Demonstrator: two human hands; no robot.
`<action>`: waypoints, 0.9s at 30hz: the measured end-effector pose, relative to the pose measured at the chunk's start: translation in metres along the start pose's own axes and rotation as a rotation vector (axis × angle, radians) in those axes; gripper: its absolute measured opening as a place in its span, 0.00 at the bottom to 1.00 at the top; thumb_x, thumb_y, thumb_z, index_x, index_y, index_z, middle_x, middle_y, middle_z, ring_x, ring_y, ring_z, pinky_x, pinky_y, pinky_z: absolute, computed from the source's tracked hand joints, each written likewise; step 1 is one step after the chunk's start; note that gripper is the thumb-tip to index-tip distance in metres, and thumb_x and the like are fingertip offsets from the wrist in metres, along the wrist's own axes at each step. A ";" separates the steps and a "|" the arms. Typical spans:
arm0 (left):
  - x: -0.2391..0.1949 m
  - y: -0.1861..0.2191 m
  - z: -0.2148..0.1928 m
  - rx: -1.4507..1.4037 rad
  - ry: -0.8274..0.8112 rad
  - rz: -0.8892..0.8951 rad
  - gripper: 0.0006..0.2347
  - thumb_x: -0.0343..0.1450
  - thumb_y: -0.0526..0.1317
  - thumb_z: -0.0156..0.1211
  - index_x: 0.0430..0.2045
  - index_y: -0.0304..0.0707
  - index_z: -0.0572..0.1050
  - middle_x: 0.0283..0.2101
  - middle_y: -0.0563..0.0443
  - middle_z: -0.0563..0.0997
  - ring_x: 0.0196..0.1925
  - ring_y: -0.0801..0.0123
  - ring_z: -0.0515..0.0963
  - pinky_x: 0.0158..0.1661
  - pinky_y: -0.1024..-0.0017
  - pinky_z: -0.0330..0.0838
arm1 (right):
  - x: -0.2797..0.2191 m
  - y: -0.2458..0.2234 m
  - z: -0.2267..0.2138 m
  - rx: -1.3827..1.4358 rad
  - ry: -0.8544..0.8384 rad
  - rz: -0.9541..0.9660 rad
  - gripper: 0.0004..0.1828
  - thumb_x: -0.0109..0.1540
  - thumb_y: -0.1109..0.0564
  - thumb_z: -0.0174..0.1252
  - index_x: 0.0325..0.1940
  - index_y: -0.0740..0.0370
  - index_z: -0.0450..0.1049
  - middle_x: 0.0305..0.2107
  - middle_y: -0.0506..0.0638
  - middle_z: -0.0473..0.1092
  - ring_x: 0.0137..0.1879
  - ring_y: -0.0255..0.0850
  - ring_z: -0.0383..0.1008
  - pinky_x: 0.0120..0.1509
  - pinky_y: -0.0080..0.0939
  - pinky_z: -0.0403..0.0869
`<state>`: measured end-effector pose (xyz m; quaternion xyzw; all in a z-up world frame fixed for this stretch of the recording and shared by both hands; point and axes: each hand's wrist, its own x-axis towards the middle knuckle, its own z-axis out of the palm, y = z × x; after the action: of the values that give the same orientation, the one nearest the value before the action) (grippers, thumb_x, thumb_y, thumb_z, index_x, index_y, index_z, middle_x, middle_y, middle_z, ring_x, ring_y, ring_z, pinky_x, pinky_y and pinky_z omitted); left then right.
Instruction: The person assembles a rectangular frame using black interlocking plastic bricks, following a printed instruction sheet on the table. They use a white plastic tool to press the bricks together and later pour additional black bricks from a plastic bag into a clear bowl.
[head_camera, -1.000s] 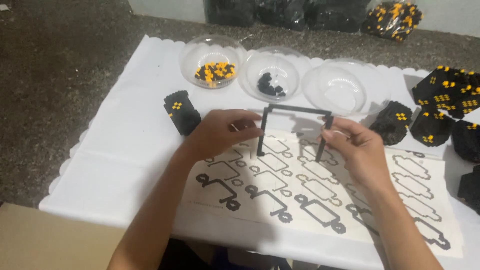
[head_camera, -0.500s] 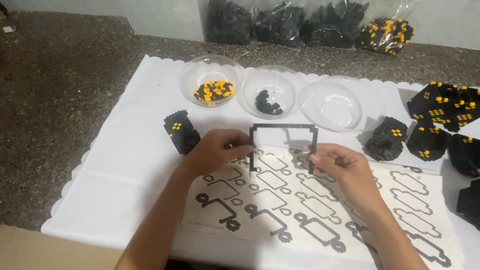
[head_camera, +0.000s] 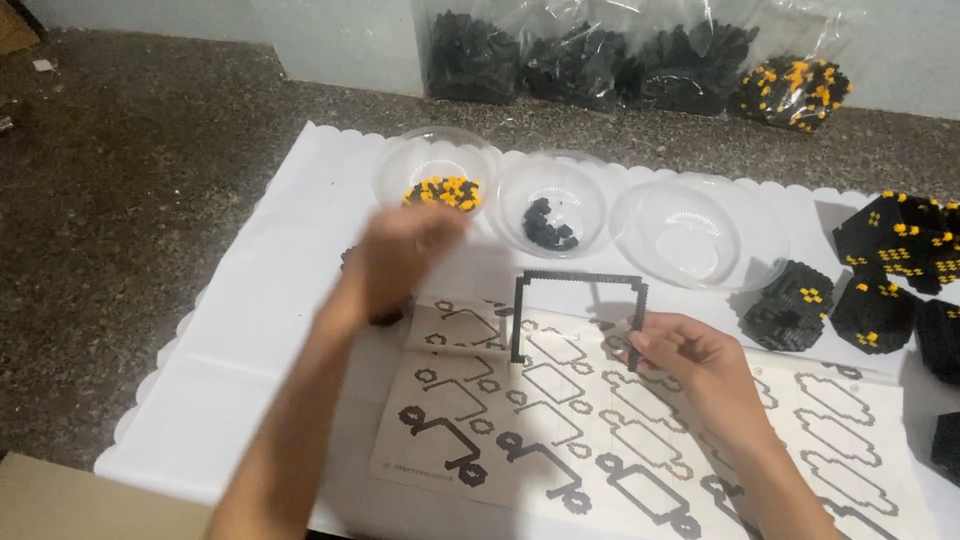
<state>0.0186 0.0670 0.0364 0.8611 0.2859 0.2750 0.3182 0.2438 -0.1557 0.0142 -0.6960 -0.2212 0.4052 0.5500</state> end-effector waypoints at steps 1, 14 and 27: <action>0.015 -0.003 -0.008 0.110 0.013 -0.063 0.15 0.69 0.48 0.41 0.17 0.42 0.71 0.24 0.56 0.75 0.29 0.72 0.69 0.33 0.67 0.59 | 0.001 0.002 -0.002 0.005 0.025 0.031 0.10 0.57 0.63 0.60 0.42 0.65 0.77 0.26 0.54 0.70 0.31 0.42 0.68 0.42 0.36 0.69; 0.089 -0.068 0.003 0.391 -0.372 -0.414 0.13 0.56 0.30 0.56 0.31 0.47 0.77 0.40 0.57 0.79 0.43 0.64 0.76 0.35 0.69 0.67 | 0.001 -0.005 -0.001 -0.051 0.066 0.003 0.08 0.57 0.63 0.61 0.40 0.66 0.77 0.22 0.57 0.69 0.27 0.44 0.68 0.31 0.37 0.64; 0.101 -0.056 0.017 0.462 -0.315 -0.293 0.18 0.62 0.26 0.38 0.36 0.48 0.72 0.40 0.52 0.75 0.37 0.58 0.75 0.32 0.63 0.67 | -0.001 -0.006 0.001 0.031 0.052 -0.034 0.07 0.58 0.65 0.59 0.40 0.69 0.77 0.22 0.58 0.69 0.24 0.42 0.63 0.29 0.36 0.59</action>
<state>0.0815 0.1632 0.0151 0.8922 0.4090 0.0170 0.1908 0.2429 -0.1539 0.0205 -0.6937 -0.2123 0.3810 0.5731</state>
